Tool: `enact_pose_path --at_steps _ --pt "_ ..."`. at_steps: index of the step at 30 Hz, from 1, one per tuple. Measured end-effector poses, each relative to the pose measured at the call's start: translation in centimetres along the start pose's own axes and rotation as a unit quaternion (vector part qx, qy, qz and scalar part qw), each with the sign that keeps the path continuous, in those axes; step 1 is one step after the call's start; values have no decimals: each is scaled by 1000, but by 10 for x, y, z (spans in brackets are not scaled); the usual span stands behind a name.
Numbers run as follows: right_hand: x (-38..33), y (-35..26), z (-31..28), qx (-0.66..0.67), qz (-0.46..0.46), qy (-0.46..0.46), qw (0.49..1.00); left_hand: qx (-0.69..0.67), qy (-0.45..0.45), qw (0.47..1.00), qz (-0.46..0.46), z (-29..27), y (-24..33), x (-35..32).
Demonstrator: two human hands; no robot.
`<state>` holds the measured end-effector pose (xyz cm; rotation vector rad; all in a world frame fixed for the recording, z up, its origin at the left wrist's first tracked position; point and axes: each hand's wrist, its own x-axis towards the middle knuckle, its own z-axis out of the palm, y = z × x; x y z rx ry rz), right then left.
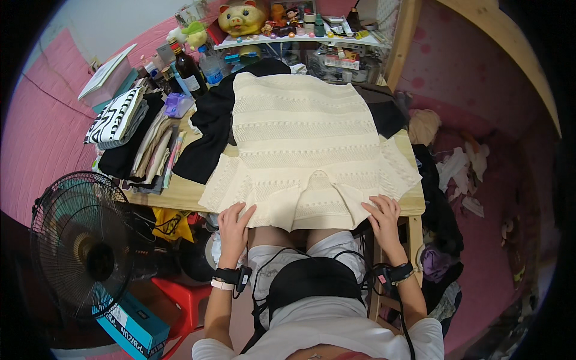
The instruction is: The person picks up a white patterned sweater from a table, spreads it out flat across the table surface, and folds it.
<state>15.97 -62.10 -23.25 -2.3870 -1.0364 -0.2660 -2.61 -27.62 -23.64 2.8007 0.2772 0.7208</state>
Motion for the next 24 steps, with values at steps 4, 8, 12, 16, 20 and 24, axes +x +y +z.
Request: enact_pose_path --at_steps 4,8,12,16,20,24 --pt "5 -5 -6 3 14 -6 1000 5 -4 1000 -4 -2 -6 3" --pt "7 5 -16 68 18 2 998 -8 -5 1000 -12 -9 0 5" --pt "11 55 -27 113 145 150 971 -77 90 990 -79 -10 -23 -9" --pt "31 61 -46 116 187 164 962 -184 250 884 -350 26 -99 -55" --pt "70 17 -84 173 131 -113 970 -408 163 774 -456 23 -65 -27" --pt "132 -50 -89 139 -54 -317 936 -376 199 771 -473 34 -60 -12"
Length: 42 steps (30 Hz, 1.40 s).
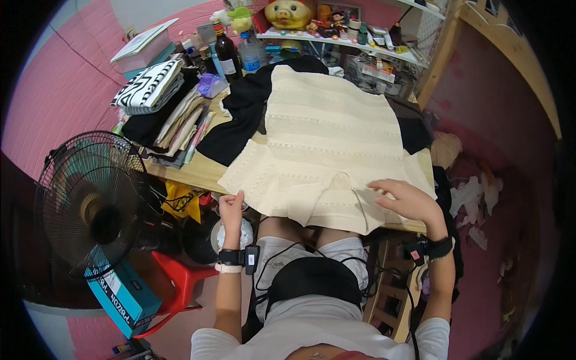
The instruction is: The person picks up a white patterned sweater from a table, spreads it out flat across the table surface, and folds it.
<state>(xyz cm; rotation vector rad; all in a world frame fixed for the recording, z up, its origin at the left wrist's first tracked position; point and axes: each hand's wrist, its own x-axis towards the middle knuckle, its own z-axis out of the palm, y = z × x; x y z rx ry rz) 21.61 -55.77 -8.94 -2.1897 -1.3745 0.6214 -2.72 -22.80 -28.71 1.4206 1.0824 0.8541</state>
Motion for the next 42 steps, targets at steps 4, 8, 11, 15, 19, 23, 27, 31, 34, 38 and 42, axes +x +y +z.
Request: enact_pose_path --at_steps 4,8,11,15,19,23,27,31,34,38,42 --pt "80 -50 1 -34 -85 -145 985 -78 -5 996 -45 5 1 -1" --pt "162 -46 29 -29 -141 -171 975 -146 -18 988 -41 8 9 -4" --pt "220 -53 58 -50 -160 -178 970 -133 -19 989 -61 2 21 -6" --pt "285 -56 99 -21 -140 -120 983 -112 -17 993 -25 3 30 1" --pt "302 -78 127 0 -85 -6 996 29 -52 998 12 -4 29 12" --pt "331 -65 152 -9 -127 40 991 -38 -51 996 54 9 44 5" --pt "323 -69 144 107 -208 66 970 -39 -51 992 113 10 58 -9" --pt "302 -52 94 215 -228 -54 948 39 -79 979 185 21 89 -38" --pt "285 -13 66 273 -184 -50 943 138 -136 954 228 52 118 -60" --pt "267 17 55 150 -179 -13 972 219 -274 882 314 93 105 -72" --pt "241 17 62 107 -88 31 990 265 -306 820 404 108 90 -72"
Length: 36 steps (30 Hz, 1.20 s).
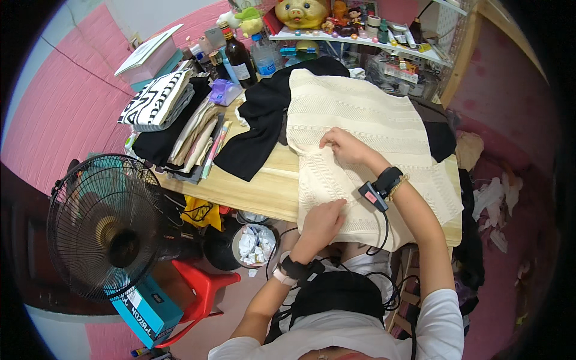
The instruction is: The person picks up a white patterned sweater from a table, spreads it out flat across the table surface, and folds it.
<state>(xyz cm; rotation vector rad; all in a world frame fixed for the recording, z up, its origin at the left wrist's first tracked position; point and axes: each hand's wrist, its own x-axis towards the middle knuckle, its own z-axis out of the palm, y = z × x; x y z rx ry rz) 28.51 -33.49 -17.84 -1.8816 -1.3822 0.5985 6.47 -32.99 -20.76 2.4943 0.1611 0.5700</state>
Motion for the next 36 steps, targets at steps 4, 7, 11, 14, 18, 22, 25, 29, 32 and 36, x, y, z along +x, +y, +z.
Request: enact_pose_path --at_steps 4,7,11,14,18,22,25,29,32,36 --pt "-22 -12 10 -141 -123 121 975 -198 -73 956 -204 -29 4 -9" --pt "-41 -39 33 -155 -222 71 960 -28 40 994 -99 -33 -17 -17" --pt "-47 -20 67 -232 -222 -78 944 176 -23 983 -55 -4 -30 -33" --pt "-40 1 65 -300 -194 -108 928 168 -10 984 -64 1 -32 -37" --pt "-27 7 44 -390 -96 -23 916 161 -29 984 -76 -2 -29 -34" --pt "-29 -15 53 -387 -109 51 914 178 -33 980 -83 -1 -31 -37" --pt "-46 -13 71 -335 -267 -59 902 186 -75 975 -91 -2 -27 -35" --pt "-41 -4 71 -317 -211 -122 917 205 -68 974 -74 -1 -29 -38" --pt "-17 23 52 -380 -181 -36 906 208 -41 976 -50 -1 -28 -36" --pt "-6 28 36 -423 -187 22 886 188 -41 980 -47 -3 -27 -35"
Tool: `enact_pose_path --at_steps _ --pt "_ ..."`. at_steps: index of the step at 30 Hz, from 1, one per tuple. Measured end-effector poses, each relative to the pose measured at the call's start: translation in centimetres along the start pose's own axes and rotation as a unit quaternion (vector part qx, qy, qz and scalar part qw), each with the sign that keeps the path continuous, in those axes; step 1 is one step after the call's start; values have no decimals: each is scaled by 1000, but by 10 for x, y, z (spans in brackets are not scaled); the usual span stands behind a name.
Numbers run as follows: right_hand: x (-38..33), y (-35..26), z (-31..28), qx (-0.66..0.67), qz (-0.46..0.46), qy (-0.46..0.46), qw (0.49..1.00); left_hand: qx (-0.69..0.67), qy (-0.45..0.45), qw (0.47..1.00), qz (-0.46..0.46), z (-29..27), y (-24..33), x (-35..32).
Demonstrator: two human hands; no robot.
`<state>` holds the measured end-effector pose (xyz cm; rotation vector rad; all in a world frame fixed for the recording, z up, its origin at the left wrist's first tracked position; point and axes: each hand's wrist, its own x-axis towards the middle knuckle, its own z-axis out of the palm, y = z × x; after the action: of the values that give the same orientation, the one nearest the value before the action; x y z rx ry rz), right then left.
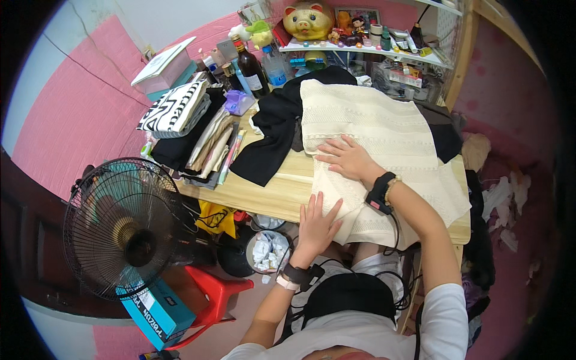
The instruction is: The person picks up a white patterned sweater from a table, spreads it out flat across the table surface, and folds it.
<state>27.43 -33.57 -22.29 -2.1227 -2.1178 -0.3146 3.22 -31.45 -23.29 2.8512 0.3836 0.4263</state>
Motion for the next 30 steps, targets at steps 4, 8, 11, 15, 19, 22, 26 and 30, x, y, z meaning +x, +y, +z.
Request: enact_pose_path --at_steps 4,8,11,15,19,22,26,30 --pt "-10 -36 -42 21 37 -11 999 -26 -35 999 -7 -5 -12 -1" --pt "-42 -73 -43 127 -44 -71 988 -134 -43 987 -78 0 -6 13" --pt "-49 -72 -38 157 -48 -80 983 -139 71 984 -87 12 8 16" --pt "-57 -55 -23 99 -43 -68 992 37 47 996 -64 17 9 12" --pt "-56 -45 -10 75 -9 -51 996 53 55 995 -68 18 9 12" --pt "-52 -36 -6 27 37 -22 999 50 63 994 -73 19 7 11" --pt "-49 -16 -10 -33 121 -10 992 25 61 995 -74 18 11 14" --pt "-41 -32 -21 -61 114 -2 992 8 67 995 -79 19 11 11"
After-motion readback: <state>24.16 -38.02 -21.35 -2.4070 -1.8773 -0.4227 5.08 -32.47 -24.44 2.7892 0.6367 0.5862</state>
